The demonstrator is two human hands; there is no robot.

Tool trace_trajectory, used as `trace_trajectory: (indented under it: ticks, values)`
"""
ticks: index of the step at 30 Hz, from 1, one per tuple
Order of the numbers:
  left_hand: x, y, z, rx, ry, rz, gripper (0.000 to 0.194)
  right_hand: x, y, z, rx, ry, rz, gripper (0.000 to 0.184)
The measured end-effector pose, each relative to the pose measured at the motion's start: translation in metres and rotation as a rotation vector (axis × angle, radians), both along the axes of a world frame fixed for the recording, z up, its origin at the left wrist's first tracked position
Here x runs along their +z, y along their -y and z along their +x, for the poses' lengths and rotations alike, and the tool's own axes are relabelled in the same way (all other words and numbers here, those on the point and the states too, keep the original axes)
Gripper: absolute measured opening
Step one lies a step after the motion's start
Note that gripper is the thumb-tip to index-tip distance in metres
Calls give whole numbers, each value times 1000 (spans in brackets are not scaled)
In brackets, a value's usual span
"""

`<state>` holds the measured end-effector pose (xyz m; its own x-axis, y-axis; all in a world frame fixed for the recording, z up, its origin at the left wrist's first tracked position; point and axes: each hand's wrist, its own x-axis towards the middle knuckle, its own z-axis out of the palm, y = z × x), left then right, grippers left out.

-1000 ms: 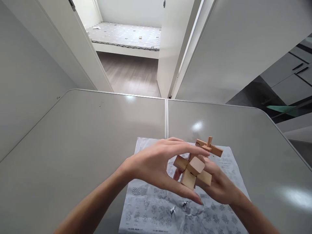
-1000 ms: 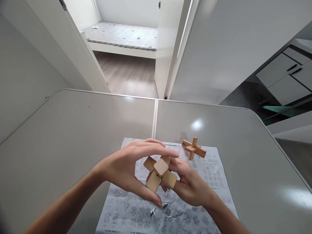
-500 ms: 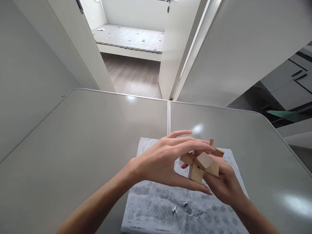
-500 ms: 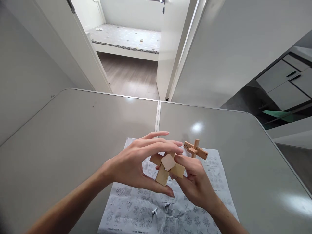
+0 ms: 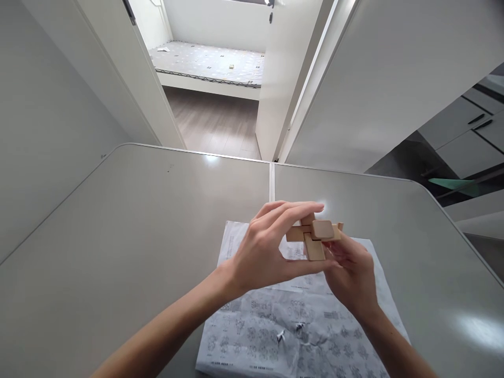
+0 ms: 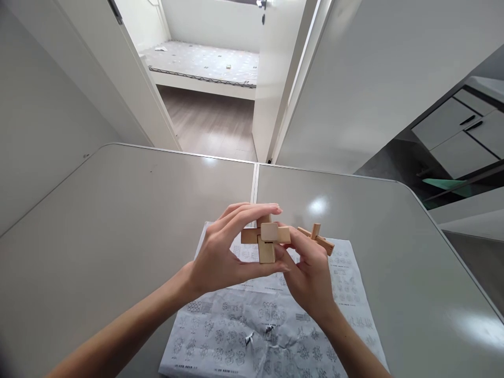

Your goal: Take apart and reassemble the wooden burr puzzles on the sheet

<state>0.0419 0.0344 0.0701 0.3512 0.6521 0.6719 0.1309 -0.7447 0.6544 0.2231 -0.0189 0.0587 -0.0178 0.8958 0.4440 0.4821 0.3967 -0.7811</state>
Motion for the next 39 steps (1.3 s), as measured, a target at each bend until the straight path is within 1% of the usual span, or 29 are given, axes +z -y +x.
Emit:
trace_trajectory:
  ticks: [4, 8, 12, 14, 16, 18, 20, 21, 23, 25, 26, 27, 29, 31, 34, 39]
  values:
    - [9, -6, -9, -72, -21, -47, 67, 3, -7, 3, 30, 25, 1, 27]
    - [12, -9, -14, -122, -52, -139, 63, 0, -8, 5, 39, 67, 42, 28]
    - [13, -10, -17, -151, -78, -317, 63, -2, -8, 6, 33, 103, 36, 16]
    - [17, -11, -18, -174, -118, -425, 55, -1, -9, 7, 43, 156, 45, 19]
    - [22, -13, -21, -205, -199, -524, 40, 1, -12, 10, 61, 231, 79, 27]
    - [26, -15, -24, -232, -250, -602, 38, 3, -16, 12, 83, 295, 109, 27]
    - [29, -18, -28, -271, -264, -676, 40, 5, -21, 14, 80, 307, 108, 24]
    - [29, -19, -29, -300, -266, -713, 41, 5, -23, 14, 71, 282, 103, 26]
    - [29, -22, -32, -379, -260, -794, 45, 7, -28, 14, 67, 202, 89, 44]
    - [27, -25, -33, -459, -224, -873, 51, 11, -32, 14, 141, 158, 42, 64]
    - [27, -26, -33, -500, -194, -904, 53, 13, -33, 13, 205, 170, 2, 67]
    - [26, -27, -33, -539, -162, -928, 56, 16, -35, 13, 268, 194, -39, 66]
    - [26, -29, -32, -597, -108, -958, 60, 22, -37, 11, 334, 234, -85, 58]
    - [26, -31, -32, -629, -85, -985, 62, 26, -37, 9, 334, 230, -97, 53]
    - [25, -35, -34, -656, -90, -1036, 61, 29, -37, 4, 327, 165, -149, 49]
    - [21, -41, -41, -682, -81, -1097, 58, 30, -36, -4, 299, 79, -219, 49]
